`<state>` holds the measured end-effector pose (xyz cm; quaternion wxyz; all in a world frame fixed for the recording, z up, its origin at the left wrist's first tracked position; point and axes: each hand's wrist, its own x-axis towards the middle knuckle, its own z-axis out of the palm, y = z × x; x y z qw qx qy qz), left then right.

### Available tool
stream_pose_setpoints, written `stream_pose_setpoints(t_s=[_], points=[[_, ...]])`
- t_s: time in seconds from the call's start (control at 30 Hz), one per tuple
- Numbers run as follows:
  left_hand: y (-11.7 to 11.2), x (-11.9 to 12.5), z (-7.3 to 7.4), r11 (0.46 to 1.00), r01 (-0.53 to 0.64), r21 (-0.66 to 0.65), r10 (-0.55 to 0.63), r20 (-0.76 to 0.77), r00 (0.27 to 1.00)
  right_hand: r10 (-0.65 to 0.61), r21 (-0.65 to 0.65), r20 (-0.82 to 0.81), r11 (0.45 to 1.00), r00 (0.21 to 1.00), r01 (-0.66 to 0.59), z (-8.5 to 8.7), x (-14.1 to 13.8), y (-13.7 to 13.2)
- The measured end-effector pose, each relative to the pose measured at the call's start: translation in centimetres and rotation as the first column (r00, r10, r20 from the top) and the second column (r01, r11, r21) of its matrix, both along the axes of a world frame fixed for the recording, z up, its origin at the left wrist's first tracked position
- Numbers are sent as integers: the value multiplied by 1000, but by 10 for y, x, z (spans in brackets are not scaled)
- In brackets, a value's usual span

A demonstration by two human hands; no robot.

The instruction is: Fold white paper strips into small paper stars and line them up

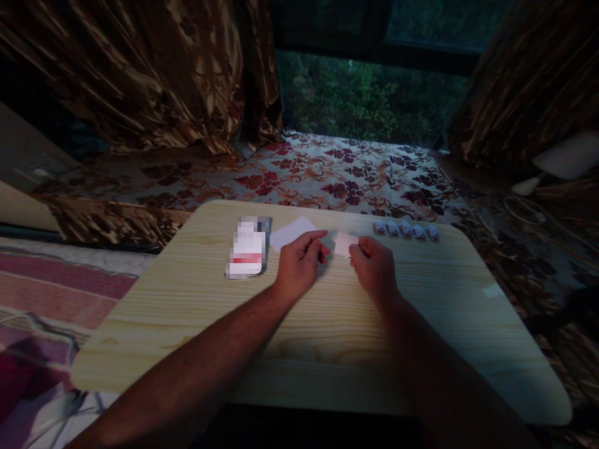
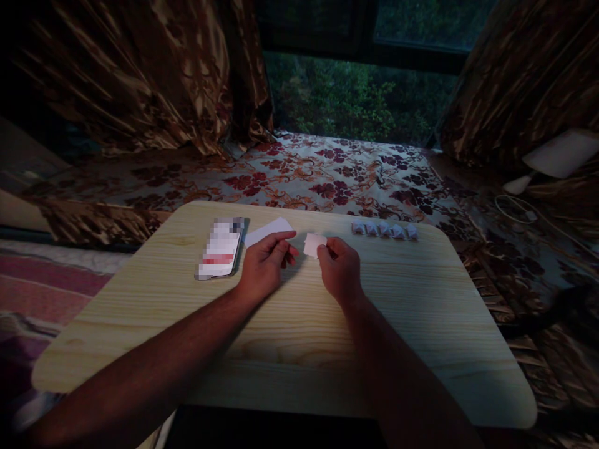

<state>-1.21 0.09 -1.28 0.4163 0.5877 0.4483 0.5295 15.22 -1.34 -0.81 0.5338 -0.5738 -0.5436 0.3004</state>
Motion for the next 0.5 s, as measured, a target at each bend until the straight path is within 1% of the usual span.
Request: stream_pose_setpoints(t_s=[0.07, 0.13, 0.2, 0.27, 0.3, 0.4, 0.5], points=[[3, 0, 1, 999, -30, -11, 31, 92, 995, 27, 3, 20, 1000, 999, -27, 2, 2, 0], [6, 0, 4, 999, -20, -41, 27, 175, 984, 85, 8, 47, 996, 995, -85, 3, 3, -1], [6, 1, 7, 989, 66, -129, -40, 192, 981, 159, 23, 77, 987, 984, -161, 3, 5, -1], [5, 1, 9, 961, 175, -216, -130, 211, 969, 210, 39, 109, 976, 972, -215, 2, 6, -2], [5, 2, 10, 952, 194, -237, -142, 219, 965, 222, 44, 124, 972, 967, -229, 2, 6, -2], [3, 3, 10, 956, 181, -229, -124, 241, 962, 214, 52, 131, 974, 968, -222, 3, 7, -2], [5, 2, 6, 971, 140, -193, -83, 277, 957, 193, 59, 82, 978, 978, -198, 6, 6, -2]])
